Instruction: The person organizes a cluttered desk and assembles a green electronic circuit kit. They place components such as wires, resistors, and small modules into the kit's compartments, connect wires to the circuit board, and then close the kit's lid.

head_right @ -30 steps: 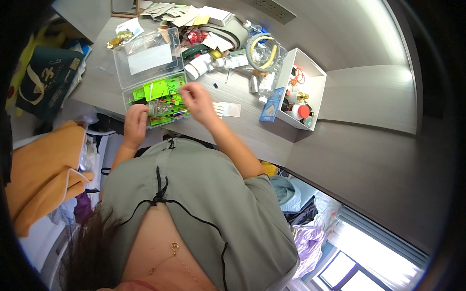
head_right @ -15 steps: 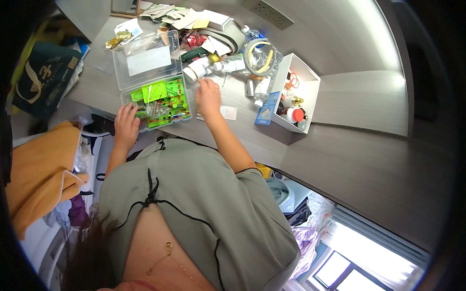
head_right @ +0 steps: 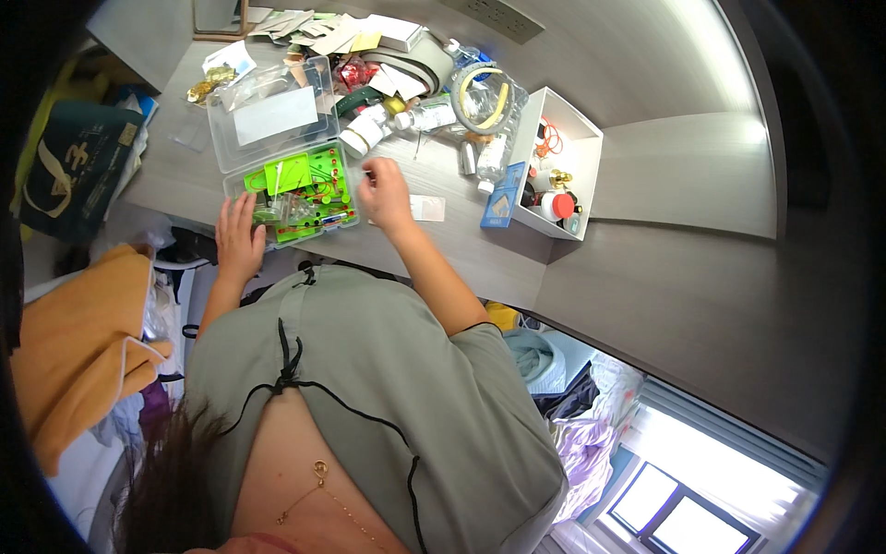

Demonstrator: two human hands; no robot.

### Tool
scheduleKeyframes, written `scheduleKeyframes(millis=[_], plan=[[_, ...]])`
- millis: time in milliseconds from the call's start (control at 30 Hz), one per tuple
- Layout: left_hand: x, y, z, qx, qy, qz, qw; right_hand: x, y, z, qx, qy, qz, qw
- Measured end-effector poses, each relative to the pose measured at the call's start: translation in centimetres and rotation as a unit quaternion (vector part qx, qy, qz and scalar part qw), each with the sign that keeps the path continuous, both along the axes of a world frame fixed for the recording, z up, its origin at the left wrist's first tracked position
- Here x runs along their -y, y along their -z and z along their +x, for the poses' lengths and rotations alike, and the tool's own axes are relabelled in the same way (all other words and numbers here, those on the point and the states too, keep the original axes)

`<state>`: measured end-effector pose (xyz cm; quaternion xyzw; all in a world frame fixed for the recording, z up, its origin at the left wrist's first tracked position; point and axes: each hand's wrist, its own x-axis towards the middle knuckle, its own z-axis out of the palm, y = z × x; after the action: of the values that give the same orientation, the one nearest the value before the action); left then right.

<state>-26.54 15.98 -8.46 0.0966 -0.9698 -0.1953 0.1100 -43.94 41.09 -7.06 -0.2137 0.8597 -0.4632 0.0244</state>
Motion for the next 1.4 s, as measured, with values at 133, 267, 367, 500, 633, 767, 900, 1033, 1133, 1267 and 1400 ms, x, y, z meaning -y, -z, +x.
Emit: scheduleKeyframes(millis=[133,267,367,500,633,767,900,1033,1133,1267,1400], plan=[[-0.2,0.1,0.0,0.0,-0.009,0.005,1.0,1.9,-1.5,1.4,-0.066,-0.129,0.003,0.989],[-0.1,0.1,0.1,-0.005,-0.011,0.016,1.0,1.2,-0.7,-0.6,-0.127,-0.029,0.021,0.991],[-0.2,-0.1,-0.4,-0.007,-0.002,0.025,1.0,-2.5,2.8,-5.0,-0.156,0.084,0.108,0.978],[-0.1,-0.1,-0.1,-0.012,-0.002,0.033,0.999,-4.0,2.5,-8.4,-0.021,0.211,0.277,0.937],[0.0,0.0,-0.2,-0.019,0.003,0.034,0.999,-4.1,2.7,-9.5,-0.056,0.193,0.338,0.92],[0.0,0.0,-0.1,-0.022,0.002,0.046,0.999,-4.5,3.0,-9.0,-0.036,0.168,0.38,0.909],[-0.1,0.1,-0.1,-0.025,0.003,0.043,0.999,-6.2,3.1,-7.6,-0.06,0.109,0.414,0.902],[-0.2,0.2,-0.2,-0.034,0.001,0.038,0.999,-7.5,2.8,-6.4,-0.089,0.101,0.412,0.901],[-0.2,0.2,-0.2,-0.038,0.001,0.034,0.999,-7.5,2.4,-6.5,-0.083,0.111,0.407,0.903],[-0.2,0.2,-0.1,-0.039,0.0,0.032,0.999,-6.7,2.0,-7.1,-0.067,0.114,0.378,0.916],[-0.1,0.2,-0.2,-0.046,0.009,0.031,0.998,-6.2,2.7,-9.0,-0.036,0.137,0.393,0.909]])
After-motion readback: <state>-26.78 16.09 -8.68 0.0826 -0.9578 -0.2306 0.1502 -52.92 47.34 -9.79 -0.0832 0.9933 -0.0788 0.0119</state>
